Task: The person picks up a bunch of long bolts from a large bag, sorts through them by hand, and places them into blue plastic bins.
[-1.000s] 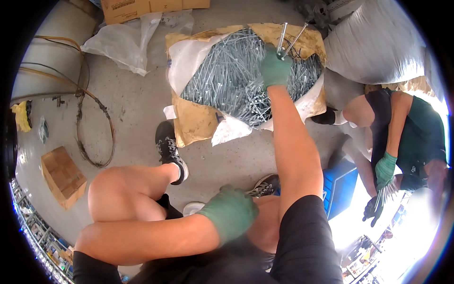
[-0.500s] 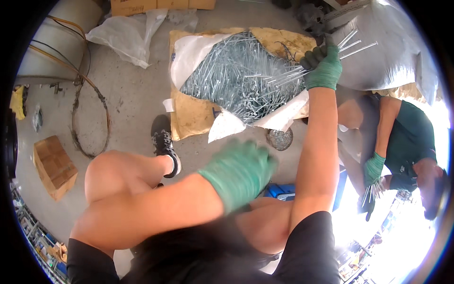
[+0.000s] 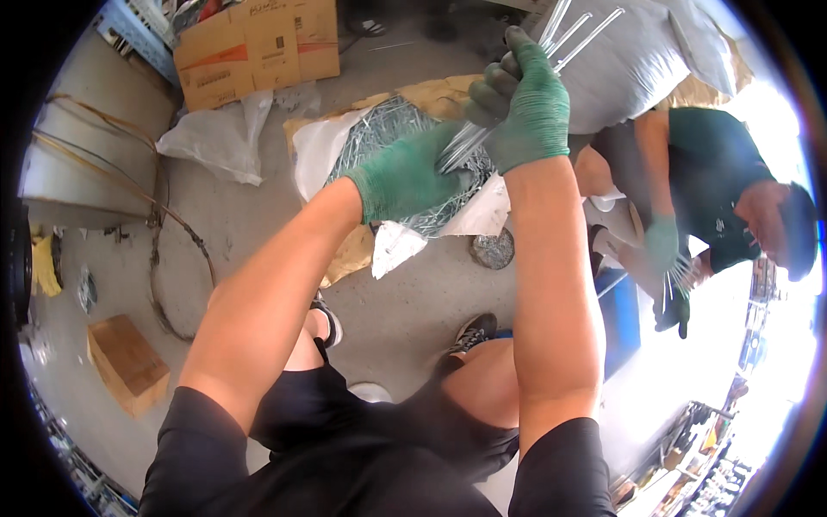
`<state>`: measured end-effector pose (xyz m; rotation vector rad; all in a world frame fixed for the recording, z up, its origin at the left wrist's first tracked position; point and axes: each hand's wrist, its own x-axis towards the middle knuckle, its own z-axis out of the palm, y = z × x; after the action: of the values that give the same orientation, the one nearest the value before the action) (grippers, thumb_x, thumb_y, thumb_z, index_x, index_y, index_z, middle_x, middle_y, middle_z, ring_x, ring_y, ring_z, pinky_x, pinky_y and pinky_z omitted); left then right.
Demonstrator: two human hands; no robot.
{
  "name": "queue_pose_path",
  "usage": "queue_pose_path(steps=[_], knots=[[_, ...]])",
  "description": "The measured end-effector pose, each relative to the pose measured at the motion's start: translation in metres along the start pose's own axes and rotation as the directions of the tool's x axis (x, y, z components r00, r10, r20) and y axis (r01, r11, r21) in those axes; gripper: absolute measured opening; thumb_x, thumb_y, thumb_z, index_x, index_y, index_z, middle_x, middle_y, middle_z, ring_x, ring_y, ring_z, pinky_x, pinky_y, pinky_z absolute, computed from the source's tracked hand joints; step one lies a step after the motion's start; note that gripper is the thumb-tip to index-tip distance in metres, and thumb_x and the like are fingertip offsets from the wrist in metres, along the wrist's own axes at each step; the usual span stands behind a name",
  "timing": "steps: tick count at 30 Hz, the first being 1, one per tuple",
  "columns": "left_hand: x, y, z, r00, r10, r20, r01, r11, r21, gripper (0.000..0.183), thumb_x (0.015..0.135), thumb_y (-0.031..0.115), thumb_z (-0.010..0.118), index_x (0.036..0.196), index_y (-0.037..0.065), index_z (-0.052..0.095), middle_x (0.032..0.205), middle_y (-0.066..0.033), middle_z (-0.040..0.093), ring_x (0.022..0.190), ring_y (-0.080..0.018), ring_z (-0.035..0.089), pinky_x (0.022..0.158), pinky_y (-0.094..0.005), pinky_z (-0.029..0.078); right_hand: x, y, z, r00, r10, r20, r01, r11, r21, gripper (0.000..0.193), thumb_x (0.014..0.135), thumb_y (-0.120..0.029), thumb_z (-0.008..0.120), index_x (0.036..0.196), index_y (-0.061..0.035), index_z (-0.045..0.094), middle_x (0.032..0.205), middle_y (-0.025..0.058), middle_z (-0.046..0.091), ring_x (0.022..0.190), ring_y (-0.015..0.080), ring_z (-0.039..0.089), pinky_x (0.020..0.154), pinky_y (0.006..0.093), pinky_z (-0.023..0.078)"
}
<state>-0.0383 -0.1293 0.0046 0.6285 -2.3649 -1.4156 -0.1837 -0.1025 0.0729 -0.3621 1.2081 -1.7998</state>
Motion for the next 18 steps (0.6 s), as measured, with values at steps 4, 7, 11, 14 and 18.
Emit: queue_pose_path(steps=[4,7,11,14,18], knots=[[0.005,-0.004,0.031,0.997,0.023,0.077,-0.025,1.000,0.016,0.034,0.096,0.016,0.060,0.126,0.003,0.057,0.106,-0.0220,0.067,0.097,-0.0361,0.066,0.085,-0.0449,0.049,-0.017,-0.004,-0.039,0.999,-0.010,-0.052,0.018,0.985,0.172,0.047,0.098,-0.033,0.064,0.061,-0.0213,0.037,0.052,-0.0078,0.022,0.043,0.0089,0.024,0.040,0.0264,0.020],[-0.018,0.007,0.042,0.994,-0.018,0.111,0.024,0.998,-0.053,0.031,0.097,0.018,0.060,0.123,0.002,0.058,0.106,-0.0213,0.067,0.095,-0.0318,0.065,0.085,-0.0423,0.050,-0.031,0.008,-0.062,0.996,0.086,-0.036,-0.073,0.957,0.282,0.047,0.099,-0.035,0.063,0.062,-0.0218,0.038,0.052,-0.0087,0.022,0.043,0.0082,0.024,0.040,0.0261,0.020],[-0.027,0.021,0.062,0.966,-0.152,0.211,0.200,0.952,-0.231,0.030,0.098,0.027,0.060,0.116,0.003,0.060,0.076,-0.0039,0.060,0.065,-0.0131,0.057,0.060,-0.0314,0.048,-0.045,0.010,-0.083,0.990,0.095,-0.101,-0.063,0.958,0.281,0.034,0.099,-0.034,0.061,0.074,-0.0194,0.043,0.055,-0.0072,0.022,0.045,0.0091,0.023,0.043,0.0286,0.020],[-0.033,0.050,0.055,0.881,-0.258,0.397,0.424,0.804,-0.418,0.027,0.096,0.031,0.062,0.107,0.006,0.060,0.068,0.0043,0.050,0.052,-0.0051,0.044,0.047,-0.0243,0.036,-0.057,0.001,-0.090,0.997,0.013,-0.075,0.006,0.968,0.252,0.035,0.099,-0.032,0.063,0.074,-0.0191,0.042,0.055,-0.0068,0.025,0.046,0.0088,0.025,0.044,0.0286,0.021],[-0.051,0.065,0.060,0.790,-0.193,0.582,0.572,0.573,-0.586,0.031,0.097,0.036,0.063,0.106,0.006,0.058,0.063,0.0069,0.040,0.047,-0.0043,0.034,0.042,-0.0227,0.026,-0.086,-0.006,-0.092,0.996,-0.026,0.087,0.002,0.964,0.265,0.031,0.099,-0.037,0.065,0.078,-0.0215,0.047,0.062,-0.0084,0.032,0.047,0.0053,0.029,0.042,0.0233,0.024]])
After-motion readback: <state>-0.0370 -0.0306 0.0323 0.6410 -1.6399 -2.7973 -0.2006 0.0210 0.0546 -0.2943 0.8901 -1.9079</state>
